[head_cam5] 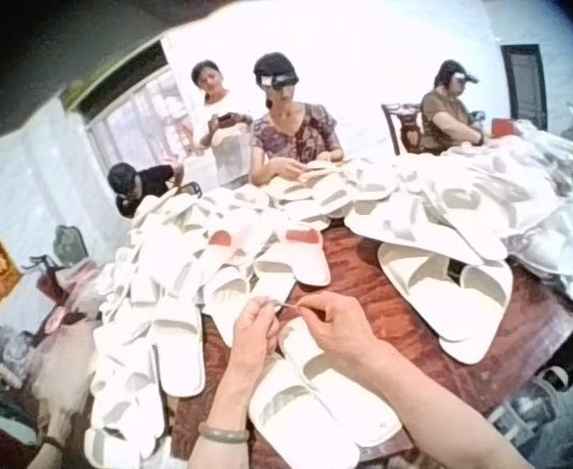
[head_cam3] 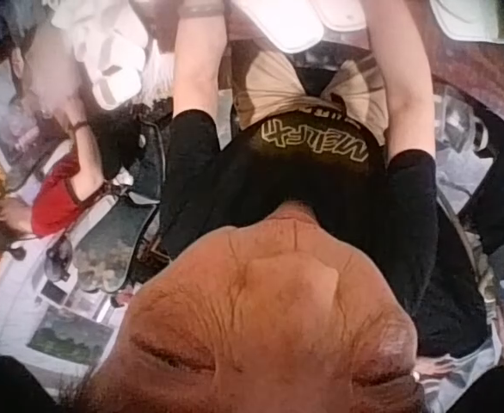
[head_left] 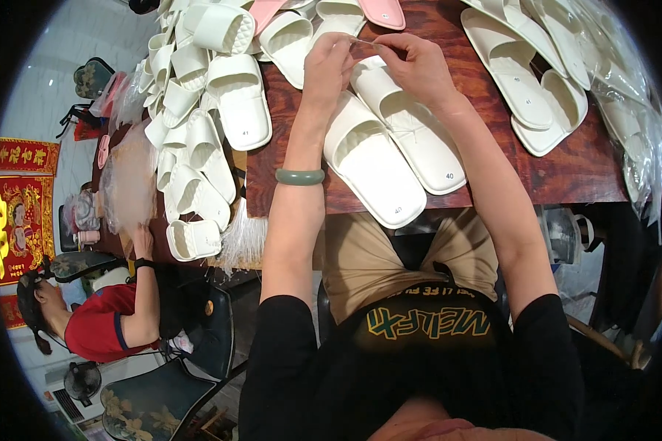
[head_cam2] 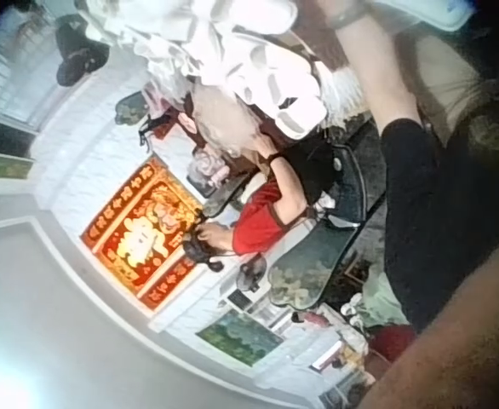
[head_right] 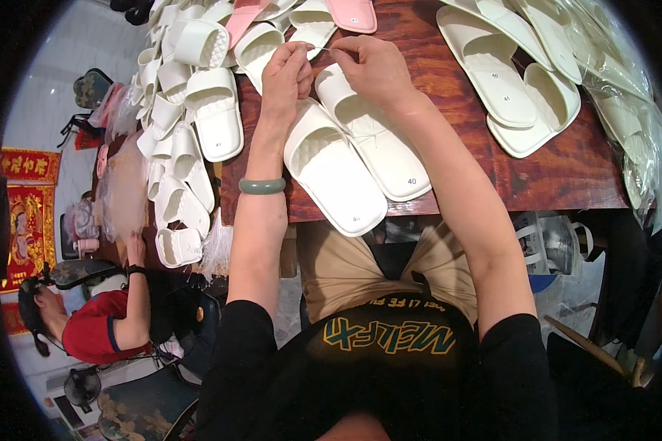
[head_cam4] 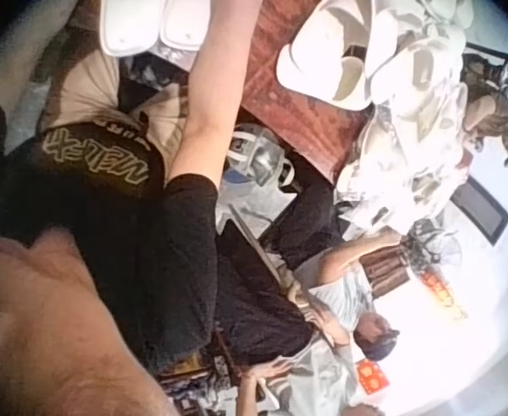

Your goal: Assembling and sorting white rubber slippers at a shared table.

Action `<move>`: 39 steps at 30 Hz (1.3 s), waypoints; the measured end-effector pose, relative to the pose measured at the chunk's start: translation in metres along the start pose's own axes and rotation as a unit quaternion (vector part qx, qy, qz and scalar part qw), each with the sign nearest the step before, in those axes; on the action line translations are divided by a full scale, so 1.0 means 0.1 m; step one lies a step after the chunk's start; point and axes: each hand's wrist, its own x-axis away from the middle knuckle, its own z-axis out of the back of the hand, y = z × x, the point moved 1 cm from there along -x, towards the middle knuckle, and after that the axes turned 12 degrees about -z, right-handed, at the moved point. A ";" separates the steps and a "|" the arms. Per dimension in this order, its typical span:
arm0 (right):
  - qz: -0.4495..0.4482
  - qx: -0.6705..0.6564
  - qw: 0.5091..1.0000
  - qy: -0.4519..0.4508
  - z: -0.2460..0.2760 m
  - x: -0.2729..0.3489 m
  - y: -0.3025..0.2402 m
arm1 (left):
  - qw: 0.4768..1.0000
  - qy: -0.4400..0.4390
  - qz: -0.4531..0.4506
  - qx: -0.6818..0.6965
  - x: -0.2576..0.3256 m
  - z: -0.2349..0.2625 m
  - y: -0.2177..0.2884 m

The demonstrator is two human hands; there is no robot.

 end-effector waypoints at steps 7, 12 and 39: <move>0.005 0.046 0.999 0.025 0.04 0.00 -0.01 | 0.999 0.001 -0.007 -0.042 0.00 -0.10 0.01; 0.013 0.068 0.997 0.021 0.06 -0.02 -0.01 | 0.997 -0.030 -0.019 -0.069 -0.02 -0.03 -0.05; -0.038 0.012 0.996 -0.076 0.10 -0.11 0.15 | 0.959 -0.074 -0.137 -0.237 0.01 -0.02 -0.09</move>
